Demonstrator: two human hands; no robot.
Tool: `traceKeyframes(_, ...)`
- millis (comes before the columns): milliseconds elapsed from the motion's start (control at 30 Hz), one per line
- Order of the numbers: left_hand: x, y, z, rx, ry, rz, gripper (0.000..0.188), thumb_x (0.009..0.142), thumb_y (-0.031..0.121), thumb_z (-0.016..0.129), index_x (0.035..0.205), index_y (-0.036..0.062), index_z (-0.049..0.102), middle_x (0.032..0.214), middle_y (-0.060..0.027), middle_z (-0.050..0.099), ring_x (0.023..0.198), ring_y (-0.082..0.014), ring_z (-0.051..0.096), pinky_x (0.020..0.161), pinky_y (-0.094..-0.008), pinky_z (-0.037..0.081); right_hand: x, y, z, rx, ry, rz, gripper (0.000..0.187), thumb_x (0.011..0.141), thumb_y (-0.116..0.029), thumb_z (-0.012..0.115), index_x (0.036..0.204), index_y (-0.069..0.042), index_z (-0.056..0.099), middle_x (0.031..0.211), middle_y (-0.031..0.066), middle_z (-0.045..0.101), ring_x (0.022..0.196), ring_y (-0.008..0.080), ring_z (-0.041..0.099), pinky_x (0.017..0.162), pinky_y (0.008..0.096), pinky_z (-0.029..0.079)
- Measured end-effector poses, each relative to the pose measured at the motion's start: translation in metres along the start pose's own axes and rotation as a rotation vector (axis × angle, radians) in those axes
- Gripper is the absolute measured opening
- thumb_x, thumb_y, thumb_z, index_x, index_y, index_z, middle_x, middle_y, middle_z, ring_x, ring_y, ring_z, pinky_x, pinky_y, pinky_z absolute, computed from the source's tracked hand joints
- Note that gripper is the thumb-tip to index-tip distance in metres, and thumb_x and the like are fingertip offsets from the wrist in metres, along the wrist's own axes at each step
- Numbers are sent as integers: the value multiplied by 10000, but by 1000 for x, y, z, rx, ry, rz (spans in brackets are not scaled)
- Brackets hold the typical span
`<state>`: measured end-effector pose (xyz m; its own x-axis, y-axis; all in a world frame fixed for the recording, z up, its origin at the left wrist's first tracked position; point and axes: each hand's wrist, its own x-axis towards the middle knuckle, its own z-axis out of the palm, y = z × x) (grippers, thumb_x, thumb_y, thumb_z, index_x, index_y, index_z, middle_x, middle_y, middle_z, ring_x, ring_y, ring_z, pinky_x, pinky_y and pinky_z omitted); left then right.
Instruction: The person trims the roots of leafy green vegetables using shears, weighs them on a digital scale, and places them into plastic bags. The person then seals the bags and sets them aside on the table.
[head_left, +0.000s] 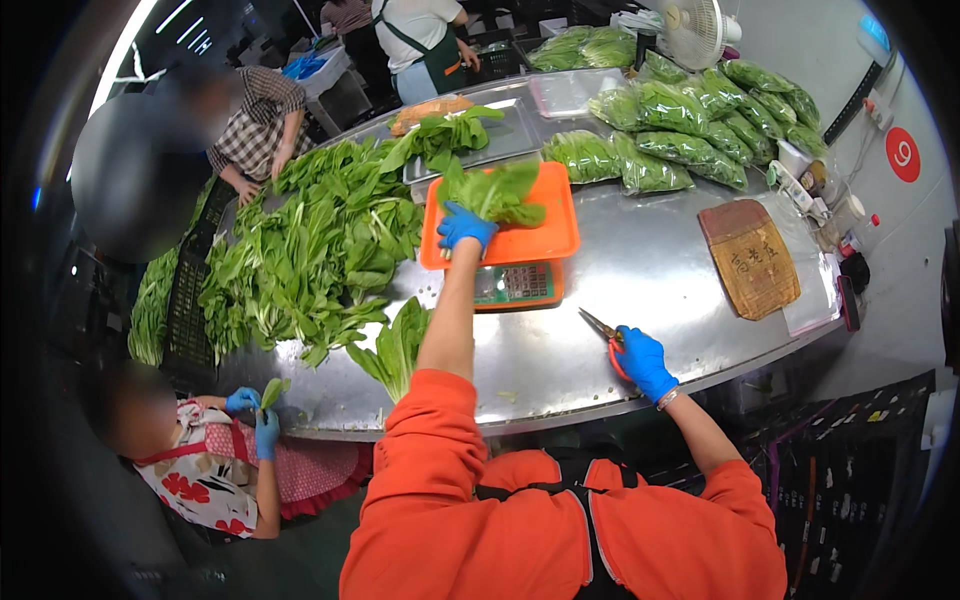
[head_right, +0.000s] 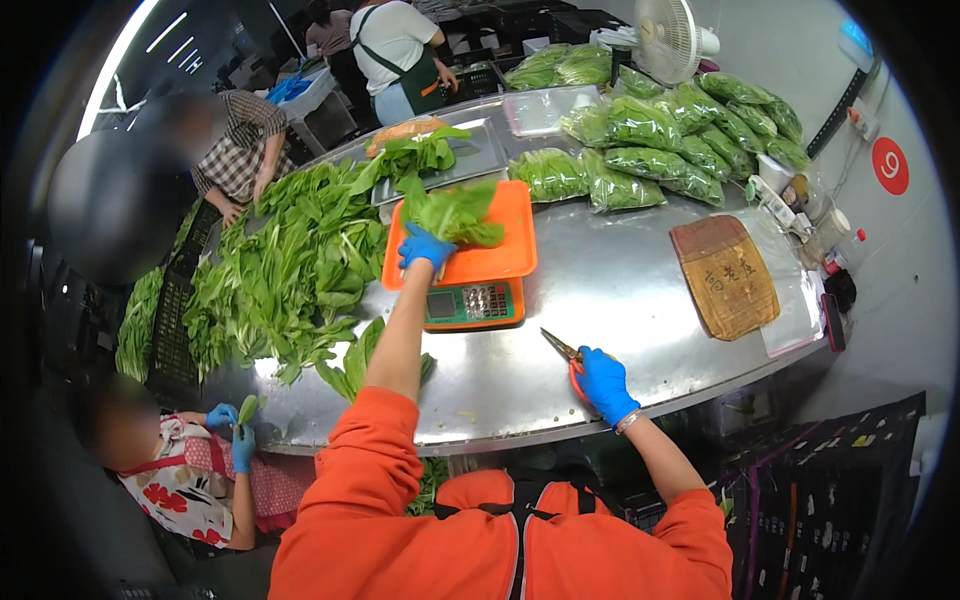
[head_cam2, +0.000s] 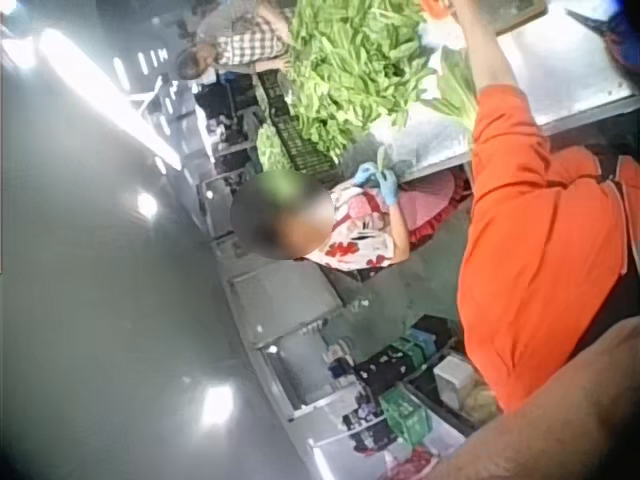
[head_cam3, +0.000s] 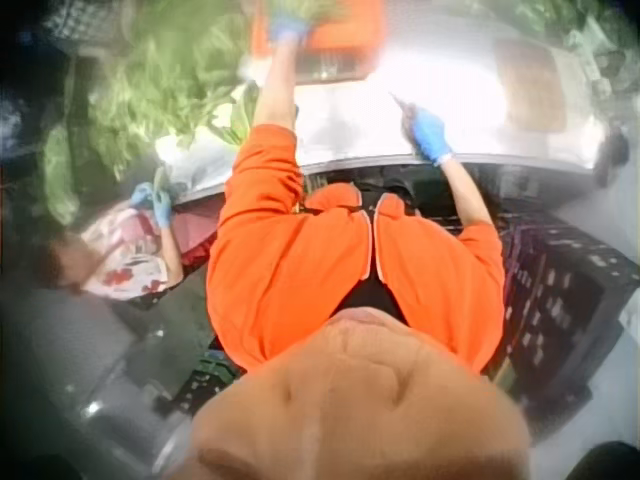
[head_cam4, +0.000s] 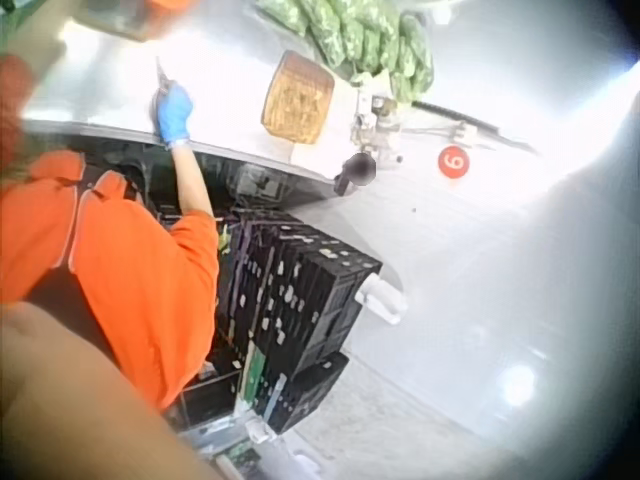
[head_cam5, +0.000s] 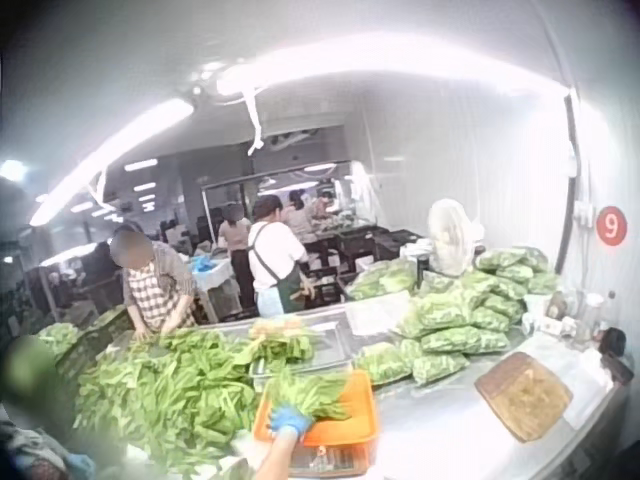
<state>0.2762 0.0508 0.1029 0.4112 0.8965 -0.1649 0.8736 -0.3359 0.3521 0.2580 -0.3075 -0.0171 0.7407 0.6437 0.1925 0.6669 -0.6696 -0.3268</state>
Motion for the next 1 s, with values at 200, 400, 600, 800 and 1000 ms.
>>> traceKeyframes(200,6,17,12,-94,-109,-24,1343,442,535,789,1363,107,-90,1397,-261,36,1275,-447,88,973,-618,141,11,8,-12,48,-151,28,183,759,-217,565,884,-86,537,719,138,573,596,300,573,506,390,443)
traceKeyframes(400,50,-52,-1,-431,-266,497,1309,470,503,798,1347,-14,-25,1335,-290,236,1236,-384,275,981,-414,299,17,3,-26,-80,-313,-121,205,726,-186,587,862,-39,544,616,130,574,588,286,585,491,378,447)
traceKeyframes(600,36,-66,-26,-748,-233,356,887,671,348,731,1297,-38,236,1193,-193,457,1087,-246,463,888,-320,382,68,-48,-68,201,-232,-178,366,761,-363,585,923,-35,568,673,138,603,631,293,598,553,366,466)
traceKeyframes(800,55,-68,32,-527,156,491,645,739,350,625,1212,-8,373,1088,-258,517,989,-363,522,823,-398,422,198,-131,-16,659,-46,35,483,771,-455,544,963,-13,571,835,202,608,794,356,580,668,406,463)
traceKeyframes(1000,-4,-18,23,-375,95,340,402,804,272,488,1103,9,432,983,-255,526,897,-399,524,743,-476,425,241,-161,3,713,49,20,440,798,-394,517,1050,-34,515,915,199,596,828,360,569,682,417,456)
